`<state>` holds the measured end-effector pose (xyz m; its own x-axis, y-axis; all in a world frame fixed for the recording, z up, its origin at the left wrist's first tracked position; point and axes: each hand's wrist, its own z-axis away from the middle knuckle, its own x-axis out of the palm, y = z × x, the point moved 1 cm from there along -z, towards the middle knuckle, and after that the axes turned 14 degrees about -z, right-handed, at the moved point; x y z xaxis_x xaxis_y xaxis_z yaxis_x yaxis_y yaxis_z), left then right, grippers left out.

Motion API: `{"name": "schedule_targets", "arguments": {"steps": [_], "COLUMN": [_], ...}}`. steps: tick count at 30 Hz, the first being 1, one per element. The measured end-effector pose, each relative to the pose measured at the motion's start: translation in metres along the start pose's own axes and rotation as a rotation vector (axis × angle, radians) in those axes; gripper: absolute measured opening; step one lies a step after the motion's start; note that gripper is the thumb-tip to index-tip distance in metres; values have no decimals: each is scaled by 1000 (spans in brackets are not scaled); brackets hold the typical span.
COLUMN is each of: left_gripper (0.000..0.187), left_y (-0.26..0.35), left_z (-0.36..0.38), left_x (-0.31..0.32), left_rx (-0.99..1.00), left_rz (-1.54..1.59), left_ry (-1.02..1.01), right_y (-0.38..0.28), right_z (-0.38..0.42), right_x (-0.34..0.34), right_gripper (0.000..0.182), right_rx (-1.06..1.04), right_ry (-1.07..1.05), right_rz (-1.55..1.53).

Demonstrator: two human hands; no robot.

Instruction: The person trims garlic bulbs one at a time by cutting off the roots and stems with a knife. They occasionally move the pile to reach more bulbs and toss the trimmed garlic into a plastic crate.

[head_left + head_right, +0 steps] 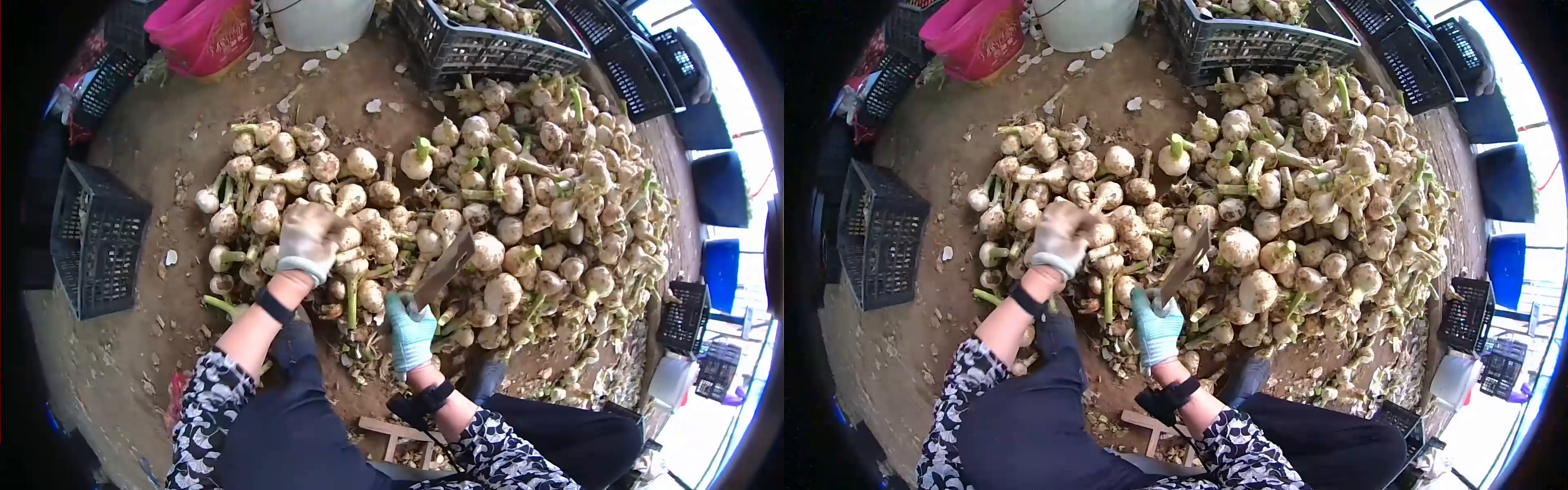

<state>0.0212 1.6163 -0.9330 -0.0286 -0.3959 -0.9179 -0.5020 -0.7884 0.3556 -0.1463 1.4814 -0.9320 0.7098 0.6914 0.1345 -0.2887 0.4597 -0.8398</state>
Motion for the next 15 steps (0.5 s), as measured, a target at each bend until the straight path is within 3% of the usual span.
{"name": "schedule_targets", "arguments": {"steps": [2,3,6,7,8,10,11,12,14,15], "left_gripper": [17,14,15,14,18,34,56,75,91,91], "left_y": [2,4,30,30,38,44,51,31,45,41], "left_z": [3,9,17,22,25,26,13,35,17,16], "left_x": [-17,-22,-35,-26,-30,-37,-60,-32,-62,-66], "left_rx": [-631,-633,-1086,-1059,-995,-776,-711,-362,-185,17], "left_rz": [918,1191,1829,1878,1758,1182,557,-151,123,94], "left_ry": [-127,-59,-136,-210,-218,-196,-309,103,356,302], "right_y": [-15,-24,-36,-42,-48,-51,-50,-49,-52,-54], "right_z": [-8,-12,-17,-14,-10,-10,-13,-17,-26,-29], "right_x": [3,7,22,28,35,47,47,48,51,51], "right_gripper": [17,19,48,51,53,51,48,46,44,42], "right_rx": [19,75,318,382,445,315,277,238,250,260], "right_ry": [-43,-86,-262,-340,-417,-421,-398,-375,-358,-337], "right_rz": [-114,-242,-486,-632,-775,-662,-564,-469,-417,-365]}}
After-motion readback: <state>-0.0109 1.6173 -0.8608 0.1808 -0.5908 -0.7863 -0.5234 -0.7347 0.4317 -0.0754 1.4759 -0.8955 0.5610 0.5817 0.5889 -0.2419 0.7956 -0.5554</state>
